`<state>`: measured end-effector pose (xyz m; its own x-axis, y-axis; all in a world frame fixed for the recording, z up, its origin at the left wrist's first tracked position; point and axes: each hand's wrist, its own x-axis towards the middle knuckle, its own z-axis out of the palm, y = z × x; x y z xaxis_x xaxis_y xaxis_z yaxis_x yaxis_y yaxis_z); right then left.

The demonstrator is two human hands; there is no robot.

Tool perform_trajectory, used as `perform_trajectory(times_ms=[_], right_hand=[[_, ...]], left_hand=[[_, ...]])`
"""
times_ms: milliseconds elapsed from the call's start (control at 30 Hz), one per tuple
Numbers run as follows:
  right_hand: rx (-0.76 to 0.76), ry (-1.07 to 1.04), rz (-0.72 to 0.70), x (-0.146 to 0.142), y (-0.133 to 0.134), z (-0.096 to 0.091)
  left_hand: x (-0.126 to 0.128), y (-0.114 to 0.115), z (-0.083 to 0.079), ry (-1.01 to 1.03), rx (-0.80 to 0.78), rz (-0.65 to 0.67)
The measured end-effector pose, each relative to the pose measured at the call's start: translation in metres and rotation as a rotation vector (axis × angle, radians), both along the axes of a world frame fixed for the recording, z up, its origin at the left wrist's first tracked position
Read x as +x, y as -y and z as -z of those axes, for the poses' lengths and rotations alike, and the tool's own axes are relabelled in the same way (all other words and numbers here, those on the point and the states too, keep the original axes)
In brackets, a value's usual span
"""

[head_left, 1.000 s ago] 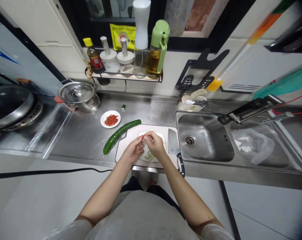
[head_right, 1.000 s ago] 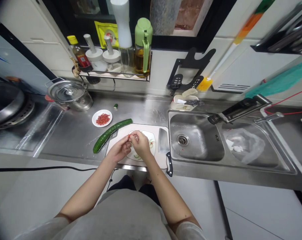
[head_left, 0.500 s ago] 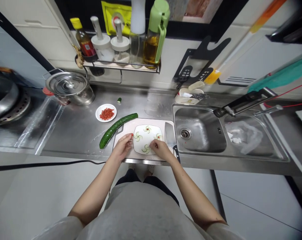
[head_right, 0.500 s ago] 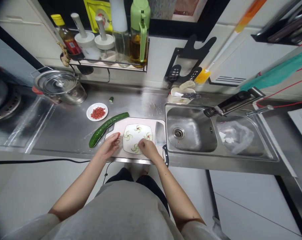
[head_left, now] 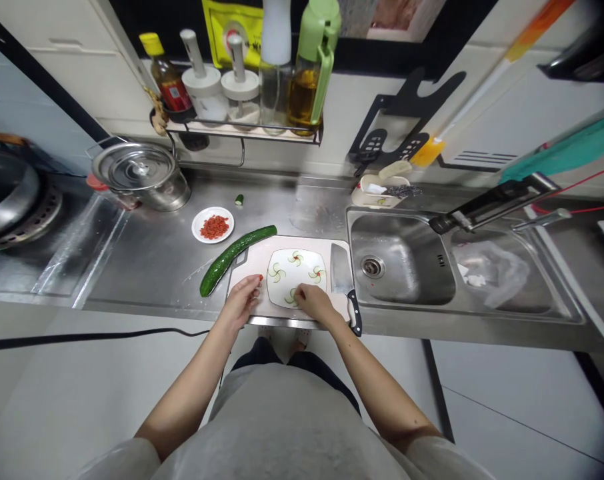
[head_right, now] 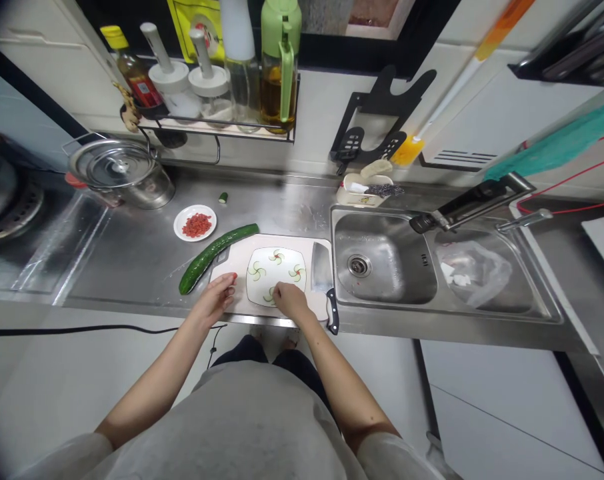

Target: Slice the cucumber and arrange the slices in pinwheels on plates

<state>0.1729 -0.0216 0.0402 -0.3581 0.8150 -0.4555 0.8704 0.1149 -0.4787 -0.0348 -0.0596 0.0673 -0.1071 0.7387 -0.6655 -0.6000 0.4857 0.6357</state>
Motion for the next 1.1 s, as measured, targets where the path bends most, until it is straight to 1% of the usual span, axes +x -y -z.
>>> perform_trajectory(times_ms=[133,367,733,867,1100], right_hand=[[-0.003,0.019,-0.013,-0.0018,0.0008,0.0021],[-0.018,0.033,0.006,-0.0032,-0.0010,0.0016],[-0.031,-0.022,0.024,0.0026,-0.0045,-0.0037],[-0.058,-0.017,0.012,0.0023,-0.0043,-0.0032],[-0.026,0.020,-0.019,-0.0016,-0.0016,-0.0025]], left_hand=[[-0.0017,0.0019,0.0029,-0.002,-0.013,-0.011],[-0.0019,0.0038,0.0050,-0.003,-0.013,-0.006],[-0.0008,0.0031,0.0067,-0.007,-0.009,-0.014],[-0.0001,0.0034,0.0076,-0.008,-0.020,-0.013],[-0.0007,0.0037,0.0065,-0.015,-0.022,-0.018]])
